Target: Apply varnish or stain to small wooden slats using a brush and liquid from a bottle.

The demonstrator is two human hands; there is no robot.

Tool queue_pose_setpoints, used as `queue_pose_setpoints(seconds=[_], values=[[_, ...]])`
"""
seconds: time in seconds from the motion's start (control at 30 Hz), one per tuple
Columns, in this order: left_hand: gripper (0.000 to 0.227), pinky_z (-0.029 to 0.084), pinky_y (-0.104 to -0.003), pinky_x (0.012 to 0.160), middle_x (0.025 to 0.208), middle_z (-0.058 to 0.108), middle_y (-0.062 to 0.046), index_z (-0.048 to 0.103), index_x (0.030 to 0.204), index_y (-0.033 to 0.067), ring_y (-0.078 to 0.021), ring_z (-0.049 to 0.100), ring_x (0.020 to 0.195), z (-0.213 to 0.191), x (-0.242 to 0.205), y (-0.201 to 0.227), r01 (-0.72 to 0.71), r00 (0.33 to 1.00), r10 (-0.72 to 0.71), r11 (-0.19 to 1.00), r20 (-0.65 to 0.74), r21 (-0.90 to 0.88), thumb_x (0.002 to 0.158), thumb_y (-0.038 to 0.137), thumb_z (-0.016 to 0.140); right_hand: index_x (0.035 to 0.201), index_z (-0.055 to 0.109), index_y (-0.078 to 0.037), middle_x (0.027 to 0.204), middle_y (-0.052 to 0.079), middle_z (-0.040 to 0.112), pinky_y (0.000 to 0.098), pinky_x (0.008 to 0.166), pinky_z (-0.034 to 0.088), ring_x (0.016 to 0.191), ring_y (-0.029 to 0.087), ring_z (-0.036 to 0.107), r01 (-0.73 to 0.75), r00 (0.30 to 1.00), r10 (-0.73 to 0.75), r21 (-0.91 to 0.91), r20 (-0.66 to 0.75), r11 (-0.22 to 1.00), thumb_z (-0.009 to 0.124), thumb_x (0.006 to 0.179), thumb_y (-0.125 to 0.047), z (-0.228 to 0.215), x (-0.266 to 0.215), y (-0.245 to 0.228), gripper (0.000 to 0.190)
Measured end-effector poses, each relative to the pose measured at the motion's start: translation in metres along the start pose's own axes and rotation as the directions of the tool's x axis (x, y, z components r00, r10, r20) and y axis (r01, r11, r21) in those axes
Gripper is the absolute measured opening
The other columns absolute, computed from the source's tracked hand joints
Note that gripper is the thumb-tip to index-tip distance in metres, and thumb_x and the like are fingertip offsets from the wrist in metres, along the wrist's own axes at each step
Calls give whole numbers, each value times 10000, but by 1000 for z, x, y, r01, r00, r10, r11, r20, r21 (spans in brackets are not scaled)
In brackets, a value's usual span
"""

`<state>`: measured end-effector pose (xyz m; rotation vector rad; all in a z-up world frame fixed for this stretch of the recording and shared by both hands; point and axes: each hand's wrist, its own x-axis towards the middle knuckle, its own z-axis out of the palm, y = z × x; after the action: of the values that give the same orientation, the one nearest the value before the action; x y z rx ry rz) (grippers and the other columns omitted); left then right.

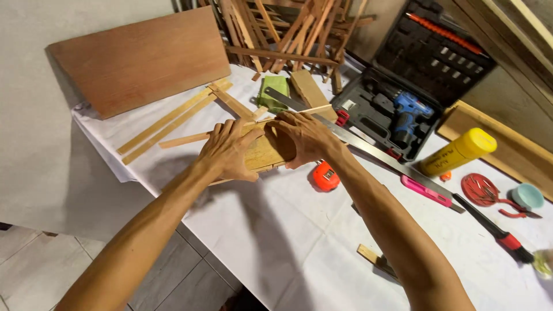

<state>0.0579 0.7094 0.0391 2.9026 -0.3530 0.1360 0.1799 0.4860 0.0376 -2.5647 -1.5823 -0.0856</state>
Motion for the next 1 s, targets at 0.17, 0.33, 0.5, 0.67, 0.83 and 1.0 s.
queue_pose_setpoints(seconds=[0.17,0.33,0.5,0.67,0.83,1.0], values=[[1109,367,-484,1015,1266,474,-149,510,1435,196,-341,437,1184,3,-5,-78,91,995,-91,996,-53,7,428,476,881,1474,458,-142,1535,129,430,443,1178,315,1437,324,385,64,996,-63,-11,68,998,909,469,-451,5,93,-18,1145],[1144,336,-573,1023,1335,416,-192,496,1426,210,-387,384,1264,11,4,-135,189,977,-192,981,-88,-46,396,484,912,1476,435,-149,1578,141,374,431,1204,293,1472,312,347,112,988,-103,-78,117,991,911,498,-436,34,168,-9,1125],[1107,313,-635,1080,1361,410,-165,454,1472,242,-385,389,1281,21,18,-163,385,921,-388,909,12,-160,476,471,879,1501,403,-247,1595,97,370,451,1214,293,1429,299,420,18,991,-4,-99,133,995,924,577,-456,77,207,16,1082],[1079,321,-632,1068,1380,390,-188,443,1478,220,-413,386,1272,54,28,-176,396,914,-405,901,-16,-176,515,457,868,1538,395,-314,1646,45,361,432,1201,345,1416,279,456,-70,976,84,-74,202,995,887,670,-393,107,211,30,1001],[1077,299,-663,1027,1389,365,-217,444,1472,221,-444,361,1275,69,33,-183,383,915,-402,896,-41,-225,512,439,880,1493,426,-295,1602,45,364,444,1214,300,1449,269,403,-54,984,55,-10,169,998,914,636,-426,113,212,32,996],[1041,324,-634,1052,1373,399,-184,466,1455,232,-412,386,1286,59,25,-182,414,900,-433,885,-51,-214,522,451,872,1441,548,-244,1598,66,409,442,1206,347,1418,278,450,-54,994,53,15,94,998,896,684,-398,110,210,24,847]])
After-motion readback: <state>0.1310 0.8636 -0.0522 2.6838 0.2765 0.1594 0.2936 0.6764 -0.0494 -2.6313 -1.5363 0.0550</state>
